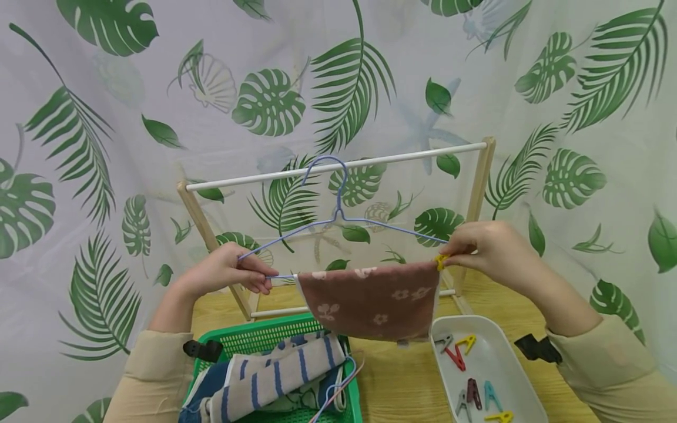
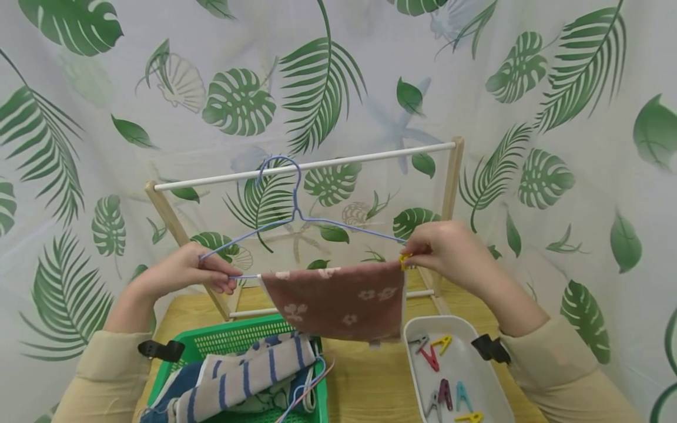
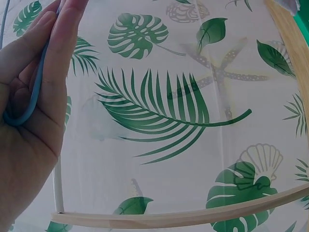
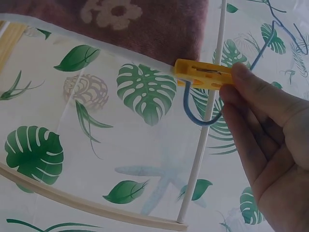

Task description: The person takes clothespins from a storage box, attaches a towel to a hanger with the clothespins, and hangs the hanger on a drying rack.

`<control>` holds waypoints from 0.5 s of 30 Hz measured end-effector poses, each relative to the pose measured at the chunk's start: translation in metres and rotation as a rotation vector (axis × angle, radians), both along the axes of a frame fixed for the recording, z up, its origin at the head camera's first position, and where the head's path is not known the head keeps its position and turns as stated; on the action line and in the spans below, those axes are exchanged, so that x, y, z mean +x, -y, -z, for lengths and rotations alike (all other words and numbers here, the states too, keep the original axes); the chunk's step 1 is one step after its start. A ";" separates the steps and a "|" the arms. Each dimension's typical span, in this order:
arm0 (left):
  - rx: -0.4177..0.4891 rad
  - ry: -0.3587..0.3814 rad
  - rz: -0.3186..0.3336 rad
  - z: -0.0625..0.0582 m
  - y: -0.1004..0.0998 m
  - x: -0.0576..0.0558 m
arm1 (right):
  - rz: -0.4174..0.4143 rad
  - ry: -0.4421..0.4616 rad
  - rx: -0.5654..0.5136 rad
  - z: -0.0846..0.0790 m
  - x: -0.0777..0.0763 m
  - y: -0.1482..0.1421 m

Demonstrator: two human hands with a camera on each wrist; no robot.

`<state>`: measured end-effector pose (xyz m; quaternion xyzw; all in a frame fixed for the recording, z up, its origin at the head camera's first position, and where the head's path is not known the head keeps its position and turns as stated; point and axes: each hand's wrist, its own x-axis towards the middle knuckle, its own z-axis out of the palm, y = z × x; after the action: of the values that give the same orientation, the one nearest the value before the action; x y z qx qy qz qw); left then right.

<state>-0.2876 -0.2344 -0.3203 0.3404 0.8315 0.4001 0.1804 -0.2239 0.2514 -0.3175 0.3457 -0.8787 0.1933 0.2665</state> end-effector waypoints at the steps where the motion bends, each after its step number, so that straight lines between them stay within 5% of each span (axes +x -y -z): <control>1: 0.006 0.004 0.001 0.000 0.000 0.000 | 0.005 0.002 0.006 0.000 0.000 0.000; 9: 0.026 0.023 -0.006 -0.001 0.003 0.001 | 0.084 0.089 0.061 0.000 0.004 0.002; 15: 0.026 0.029 -0.006 0.000 0.003 -0.001 | 0.126 0.021 0.087 0.004 0.006 0.003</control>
<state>-0.2882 -0.2370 -0.3198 0.3342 0.8247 0.4162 0.1869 -0.2182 0.2480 -0.3215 0.2991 -0.9090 0.1413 0.2535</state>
